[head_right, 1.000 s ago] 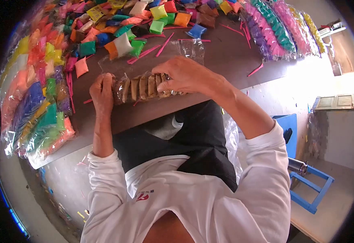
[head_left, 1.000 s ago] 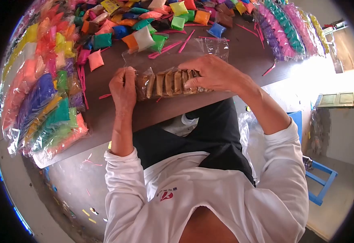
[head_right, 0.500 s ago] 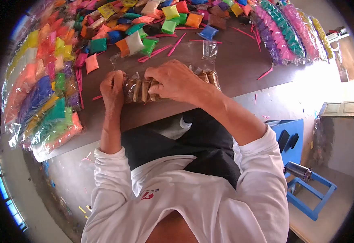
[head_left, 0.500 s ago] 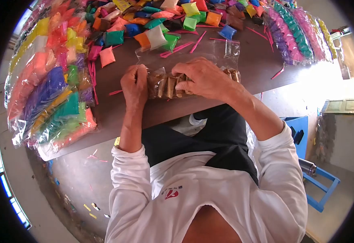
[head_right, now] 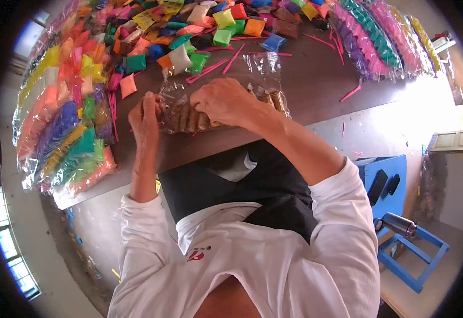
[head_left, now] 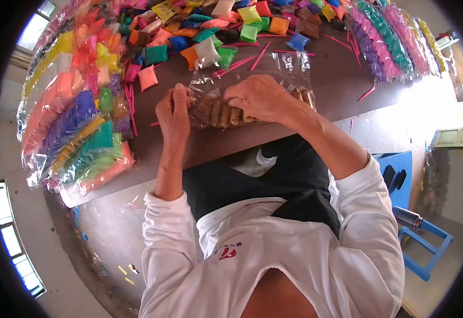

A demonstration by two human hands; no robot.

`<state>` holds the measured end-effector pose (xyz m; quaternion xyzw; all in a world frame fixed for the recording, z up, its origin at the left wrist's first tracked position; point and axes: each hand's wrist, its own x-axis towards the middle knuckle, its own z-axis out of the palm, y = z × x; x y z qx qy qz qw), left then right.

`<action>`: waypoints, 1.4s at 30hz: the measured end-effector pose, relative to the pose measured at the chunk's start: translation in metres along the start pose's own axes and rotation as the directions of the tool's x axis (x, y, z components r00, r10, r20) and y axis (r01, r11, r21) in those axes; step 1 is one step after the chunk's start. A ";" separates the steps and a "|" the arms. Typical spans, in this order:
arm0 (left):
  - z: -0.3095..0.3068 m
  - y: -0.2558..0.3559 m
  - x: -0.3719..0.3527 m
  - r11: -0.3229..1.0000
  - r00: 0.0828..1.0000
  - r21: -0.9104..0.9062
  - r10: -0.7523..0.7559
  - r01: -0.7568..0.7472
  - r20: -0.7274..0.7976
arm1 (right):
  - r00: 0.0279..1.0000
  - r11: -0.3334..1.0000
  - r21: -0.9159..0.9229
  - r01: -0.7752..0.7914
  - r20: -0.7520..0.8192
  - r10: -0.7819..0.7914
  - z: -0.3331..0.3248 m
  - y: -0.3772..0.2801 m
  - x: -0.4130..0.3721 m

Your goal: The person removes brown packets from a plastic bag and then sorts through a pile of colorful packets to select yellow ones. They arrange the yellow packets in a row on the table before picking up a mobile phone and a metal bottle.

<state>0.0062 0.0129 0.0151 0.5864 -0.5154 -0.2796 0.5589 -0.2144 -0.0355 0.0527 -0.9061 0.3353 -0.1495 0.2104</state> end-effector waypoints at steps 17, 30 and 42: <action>0.047 0.030 -0.005 0.892 0.910 0.259 0.290 -0.369 0.296 | 0.997 0.995 0.092 -0.025 -0.071 0.031 0.005 0.010 0.003; 0.051 0.024 -0.010 0.863 0.905 0.302 0.328 -0.404 0.272 | 0.931 0.928 0.269 -0.256 -0.188 0.312 -0.098 0.042 -0.082; 0.053 0.022 -0.006 0.855 0.913 0.338 0.318 -0.393 0.257 | 0.978 0.977 -0.067 -0.205 -0.062 0.200 -0.071 0.063 -0.093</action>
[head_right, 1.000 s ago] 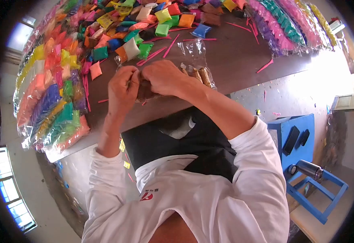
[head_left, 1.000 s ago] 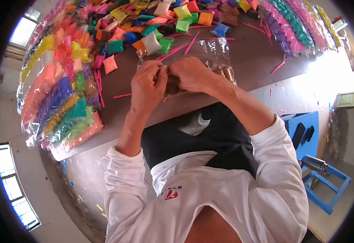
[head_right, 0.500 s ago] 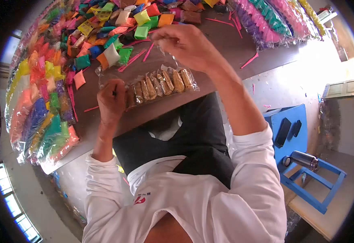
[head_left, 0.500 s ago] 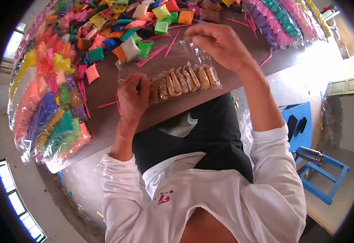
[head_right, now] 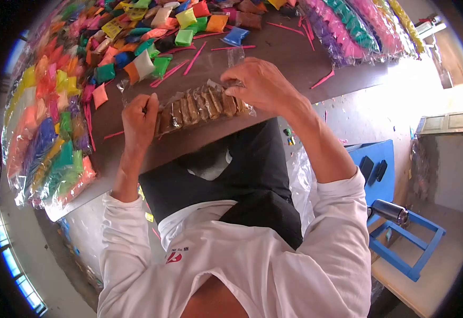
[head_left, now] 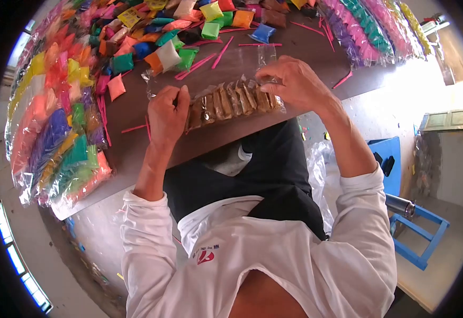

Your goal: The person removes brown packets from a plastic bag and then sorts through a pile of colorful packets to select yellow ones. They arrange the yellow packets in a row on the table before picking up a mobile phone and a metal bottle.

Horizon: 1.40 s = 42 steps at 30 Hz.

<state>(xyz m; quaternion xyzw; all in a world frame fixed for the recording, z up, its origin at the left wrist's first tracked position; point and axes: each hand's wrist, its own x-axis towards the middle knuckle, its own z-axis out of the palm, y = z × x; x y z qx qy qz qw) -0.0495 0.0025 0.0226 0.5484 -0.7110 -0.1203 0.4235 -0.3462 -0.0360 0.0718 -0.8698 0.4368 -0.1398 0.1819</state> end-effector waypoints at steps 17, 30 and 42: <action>-0.002 -0.017 -0.001 0.995 0.995 0.014 -0.100 0.099 0.018 | 0.958 0.965 0.114 0.237 -0.191 -0.212 0.038 -0.008 0.024; -0.013 -0.009 0.000 0.981 0.985 -0.136 -0.122 0.139 0.123 | 0.927 0.959 -0.053 0.278 -0.248 -0.282 0.041 -0.037 0.030; -0.031 -0.004 0.000 0.970 0.956 -0.205 -0.072 0.134 0.283 | 0.969 0.967 0.088 0.240 -0.078 -0.234 0.054 -0.025 0.047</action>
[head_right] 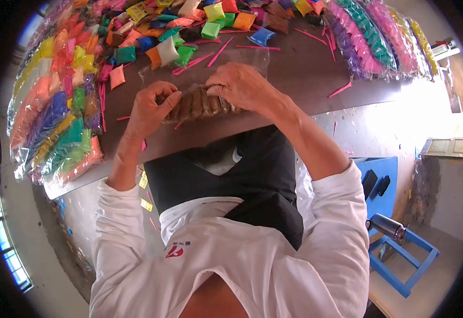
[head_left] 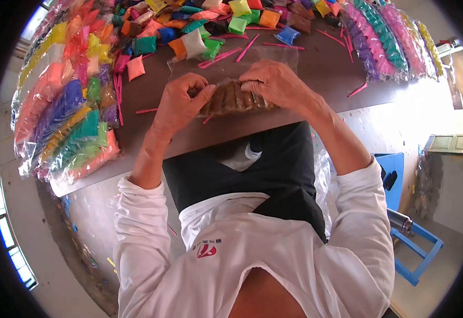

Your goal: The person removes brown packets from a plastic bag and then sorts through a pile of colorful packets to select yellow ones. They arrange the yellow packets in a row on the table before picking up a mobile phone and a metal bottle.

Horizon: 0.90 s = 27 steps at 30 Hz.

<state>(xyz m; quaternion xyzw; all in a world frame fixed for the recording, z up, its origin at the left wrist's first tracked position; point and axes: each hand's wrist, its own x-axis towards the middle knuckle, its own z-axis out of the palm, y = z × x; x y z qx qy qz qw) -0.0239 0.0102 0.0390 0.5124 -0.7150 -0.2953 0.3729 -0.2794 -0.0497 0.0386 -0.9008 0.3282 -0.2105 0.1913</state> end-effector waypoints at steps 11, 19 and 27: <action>0.012 0.003 0.011 0.985 0.996 0.165 0.033 -0.046 0.079 | 0.983 0.986 0.151 -0.068 0.181 0.040 -0.016 0.005 0.021; 0.018 0.009 0.004 0.986 0.998 0.156 -0.055 0.060 -0.037 | 0.998 0.998 0.018 0.053 -0.023 -0.053 -0.009 -0.010 0.012; 0.018 0.006 0.008 0.981 0.995 0.167 -0.101 0.103 -0.020 | 0.991 0.995 0.018 0.095 -0.093 -0.093 -0.009 -0.002 0.019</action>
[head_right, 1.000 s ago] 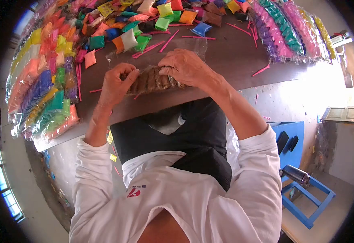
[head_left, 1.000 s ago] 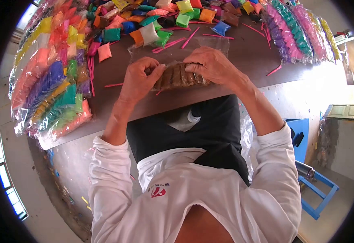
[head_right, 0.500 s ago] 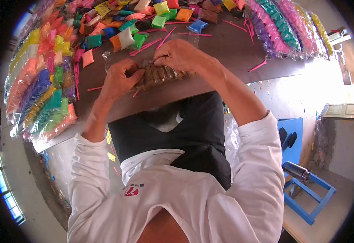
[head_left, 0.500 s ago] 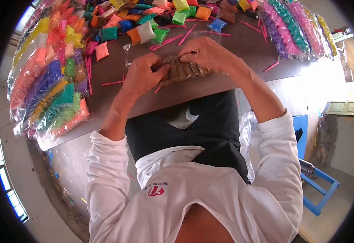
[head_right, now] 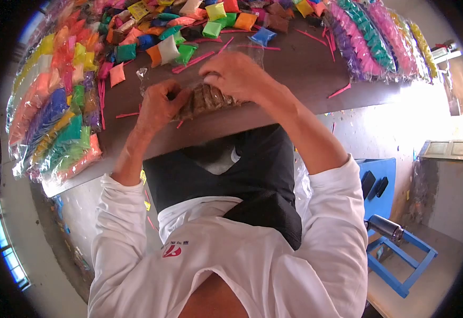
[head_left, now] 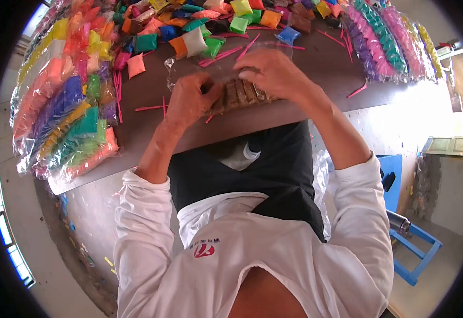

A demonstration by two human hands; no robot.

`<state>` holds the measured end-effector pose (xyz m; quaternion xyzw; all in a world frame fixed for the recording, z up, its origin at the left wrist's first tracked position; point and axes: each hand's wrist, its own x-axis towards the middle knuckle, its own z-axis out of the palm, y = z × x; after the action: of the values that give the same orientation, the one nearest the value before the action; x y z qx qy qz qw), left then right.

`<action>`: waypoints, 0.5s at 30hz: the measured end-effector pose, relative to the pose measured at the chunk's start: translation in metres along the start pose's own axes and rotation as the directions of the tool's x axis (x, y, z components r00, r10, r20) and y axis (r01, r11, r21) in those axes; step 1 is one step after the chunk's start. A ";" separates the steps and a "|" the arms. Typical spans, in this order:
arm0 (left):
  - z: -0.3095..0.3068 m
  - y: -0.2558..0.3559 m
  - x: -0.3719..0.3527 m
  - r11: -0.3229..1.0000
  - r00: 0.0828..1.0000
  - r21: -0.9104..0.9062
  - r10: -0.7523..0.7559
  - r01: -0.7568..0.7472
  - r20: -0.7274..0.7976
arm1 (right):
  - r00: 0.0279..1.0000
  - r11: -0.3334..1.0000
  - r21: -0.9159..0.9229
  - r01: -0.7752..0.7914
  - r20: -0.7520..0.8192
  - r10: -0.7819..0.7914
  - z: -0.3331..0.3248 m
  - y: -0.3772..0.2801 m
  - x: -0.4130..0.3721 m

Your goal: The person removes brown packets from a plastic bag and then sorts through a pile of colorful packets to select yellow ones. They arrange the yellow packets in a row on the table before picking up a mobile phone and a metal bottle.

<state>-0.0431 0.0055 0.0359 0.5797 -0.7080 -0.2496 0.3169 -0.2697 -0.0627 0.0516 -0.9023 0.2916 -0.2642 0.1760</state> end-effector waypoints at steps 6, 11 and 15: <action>0.002 0.003 -0.001 0.998 0.999 0.046 -0.038 0.039 -0.021 | 0.934 0.942 -0.007 -0.335 -0.136 0.331 -0.042 0.008 0.015; 0.005 -0.004 0.000 0.999 0.998 0.032 0.037 -0.035 -0.051 | 0.985 0.948 -0.267 -0.173 -0.028 0.171 0.004 0.047 0.039; 0.008 -0.006 -0.001 0.999 0.996 0.037 0.037 -0.034 -0.076 | 0.981 0.940 -0.328 -0.094 0.132 0.144 0.016 0.038 0.058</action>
<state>-0.0446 0.0056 0.0262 0.5818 -0.7097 -0.2089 0.3380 -0.2368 -0.1250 0.0432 -0.9172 0.3705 -0.1318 0.0648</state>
